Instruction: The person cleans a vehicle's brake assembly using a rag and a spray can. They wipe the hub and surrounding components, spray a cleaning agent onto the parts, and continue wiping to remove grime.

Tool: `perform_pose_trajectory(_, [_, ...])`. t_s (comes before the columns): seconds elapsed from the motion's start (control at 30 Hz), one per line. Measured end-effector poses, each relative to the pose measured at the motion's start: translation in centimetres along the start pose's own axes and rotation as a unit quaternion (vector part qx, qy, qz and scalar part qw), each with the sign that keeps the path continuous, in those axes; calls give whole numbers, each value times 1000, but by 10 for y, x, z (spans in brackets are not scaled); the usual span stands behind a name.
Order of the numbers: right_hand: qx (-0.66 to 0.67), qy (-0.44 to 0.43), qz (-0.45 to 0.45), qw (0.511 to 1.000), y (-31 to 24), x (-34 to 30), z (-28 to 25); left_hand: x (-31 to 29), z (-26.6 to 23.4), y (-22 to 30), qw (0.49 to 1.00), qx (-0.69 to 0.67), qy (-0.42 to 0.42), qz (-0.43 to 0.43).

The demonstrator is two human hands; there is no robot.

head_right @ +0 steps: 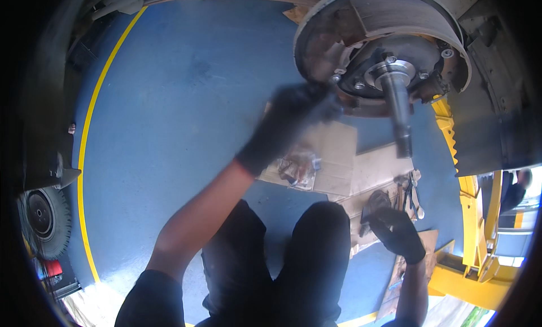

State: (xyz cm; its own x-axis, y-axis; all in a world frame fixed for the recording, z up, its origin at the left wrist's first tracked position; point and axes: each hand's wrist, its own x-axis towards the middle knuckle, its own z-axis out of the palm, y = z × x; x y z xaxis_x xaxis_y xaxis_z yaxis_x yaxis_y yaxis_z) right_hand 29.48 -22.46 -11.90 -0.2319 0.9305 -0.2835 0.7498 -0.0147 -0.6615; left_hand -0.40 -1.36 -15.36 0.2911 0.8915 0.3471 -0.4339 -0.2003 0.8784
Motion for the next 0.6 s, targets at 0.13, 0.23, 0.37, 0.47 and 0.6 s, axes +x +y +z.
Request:
perform_pose_trajectory(0.13, [120,-296,-172,932,-43,37,28,9,-45,-8,991,5,-106,-84])
perform_pose_trajectory(0.23, [129,-426,-110,889,-43,13,66,-16,-81,-14,979,-47,-186,-67])
perform_pose_trajectory(0.37, [144,-410,72,898,-14,-39,99,-5,-141,-15,989,73,-82,-103])
perform_pose_trajectory(0.47, [169,-360,168,902,3,-83,113,34,-139,-7,994,-103,-14,31])
perform_pose_trajectory(0.6, [211,-271,243,907,12,-144,132,96,-81,14,983,-168,-42,60])
